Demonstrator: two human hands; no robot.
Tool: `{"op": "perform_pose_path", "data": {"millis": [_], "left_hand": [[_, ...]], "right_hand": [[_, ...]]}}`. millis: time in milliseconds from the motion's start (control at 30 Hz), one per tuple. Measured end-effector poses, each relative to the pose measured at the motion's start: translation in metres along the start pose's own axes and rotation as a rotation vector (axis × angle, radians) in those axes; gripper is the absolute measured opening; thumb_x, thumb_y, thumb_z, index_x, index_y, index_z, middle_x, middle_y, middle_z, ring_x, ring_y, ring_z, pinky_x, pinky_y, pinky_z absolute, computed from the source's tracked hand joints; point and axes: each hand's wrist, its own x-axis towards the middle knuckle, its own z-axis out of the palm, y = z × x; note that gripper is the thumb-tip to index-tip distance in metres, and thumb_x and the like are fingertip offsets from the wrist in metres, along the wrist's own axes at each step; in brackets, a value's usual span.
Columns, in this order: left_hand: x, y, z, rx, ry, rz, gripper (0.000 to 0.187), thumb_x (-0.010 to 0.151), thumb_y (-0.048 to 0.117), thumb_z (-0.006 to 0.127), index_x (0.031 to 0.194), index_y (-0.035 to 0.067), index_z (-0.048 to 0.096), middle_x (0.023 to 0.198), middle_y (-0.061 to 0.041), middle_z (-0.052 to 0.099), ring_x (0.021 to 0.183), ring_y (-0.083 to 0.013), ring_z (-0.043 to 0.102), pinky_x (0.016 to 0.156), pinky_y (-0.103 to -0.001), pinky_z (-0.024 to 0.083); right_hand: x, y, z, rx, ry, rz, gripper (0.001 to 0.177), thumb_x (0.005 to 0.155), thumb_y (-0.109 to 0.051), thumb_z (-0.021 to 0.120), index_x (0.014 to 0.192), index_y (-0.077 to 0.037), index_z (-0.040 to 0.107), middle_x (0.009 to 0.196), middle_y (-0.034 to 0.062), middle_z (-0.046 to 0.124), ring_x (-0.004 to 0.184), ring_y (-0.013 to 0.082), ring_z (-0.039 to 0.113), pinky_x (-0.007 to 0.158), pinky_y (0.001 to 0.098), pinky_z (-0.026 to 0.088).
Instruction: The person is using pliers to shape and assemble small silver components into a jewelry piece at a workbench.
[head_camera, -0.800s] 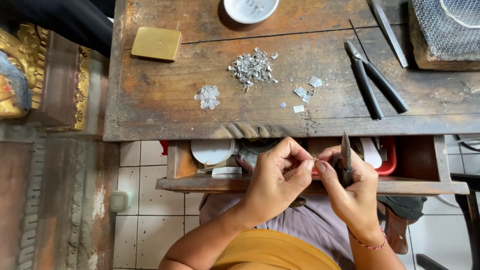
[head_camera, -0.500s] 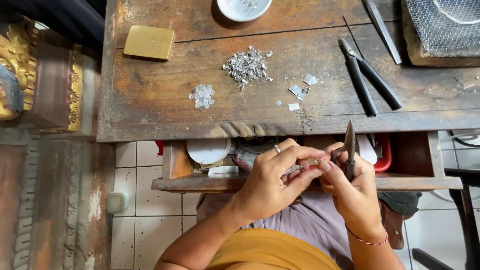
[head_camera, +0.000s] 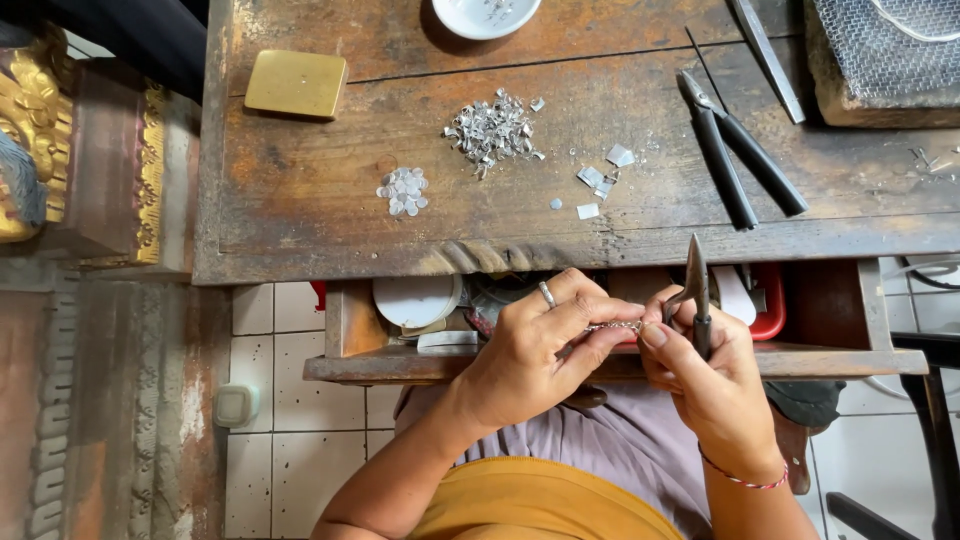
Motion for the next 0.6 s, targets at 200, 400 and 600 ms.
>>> {"op": "perform_pose_path", "data": {"millis": [200, 400, 600], "left_hand": [[0.004, 0.006, 0.003, 0.037, 0.067, 0.059, 0.005, 0.103, 0.000, 0.061, 0.107, -0.003, 0.062, 0.099, -0.015, 0.060, 0.089, -0.0290, 0.062, 0.086, -0.038, 0.054], [0.009, 0.015, 0.011, -0.088, 0.193, -0.193, 0.004, 0.090, 0.002, 0.062, 0.093, 0.002, 0.064, 0.086, -0.009, 0.063, 0.072, -0.0186, 0.062, 0.065, -0.028, 0.051], [0.007, 0.012, 0.014, -0.017, 0.214, -0.258, 0.002, 0.083, 0.005, 0.060, 0.085, 0.005, 0.061, 0.080, -0.004, 0.062, 0.066, -0.0143, 0.057, 0.046, -0.027, 0.039]], "right_hand": [[-0.001, -0.001, 0.006, -0.034, 0.027, -0.028, 0.016, 0.099, -0.010, 0.060, 0.089, 0.001, 0.054, 0.064, 0.0005, 0.034, 0.053, 0.0095, 0.027, 0.046, 0.0245, 0.022], [-0.002, -0.002, 0.005, -0.589, 0.126, -0.207, 0.008, 0.096, -0.011, 0.065, 0.091, -0.005, 0.063, 0.074, -0.0005, 0.055, 0.065, 0.0081, 0.044, 0.060, 0.0242, 0.038], [0.001, -0.011, 0.013, -0.730, 0.057, -0.302, 0.007, 0.093, -0.009, 0.064, 0.087, -0.006, 0.066, 0.074, 0.0006, 0.068, 0.066, 0.0083, 0.057, 0.063, 0.0245, 0.046]]}}
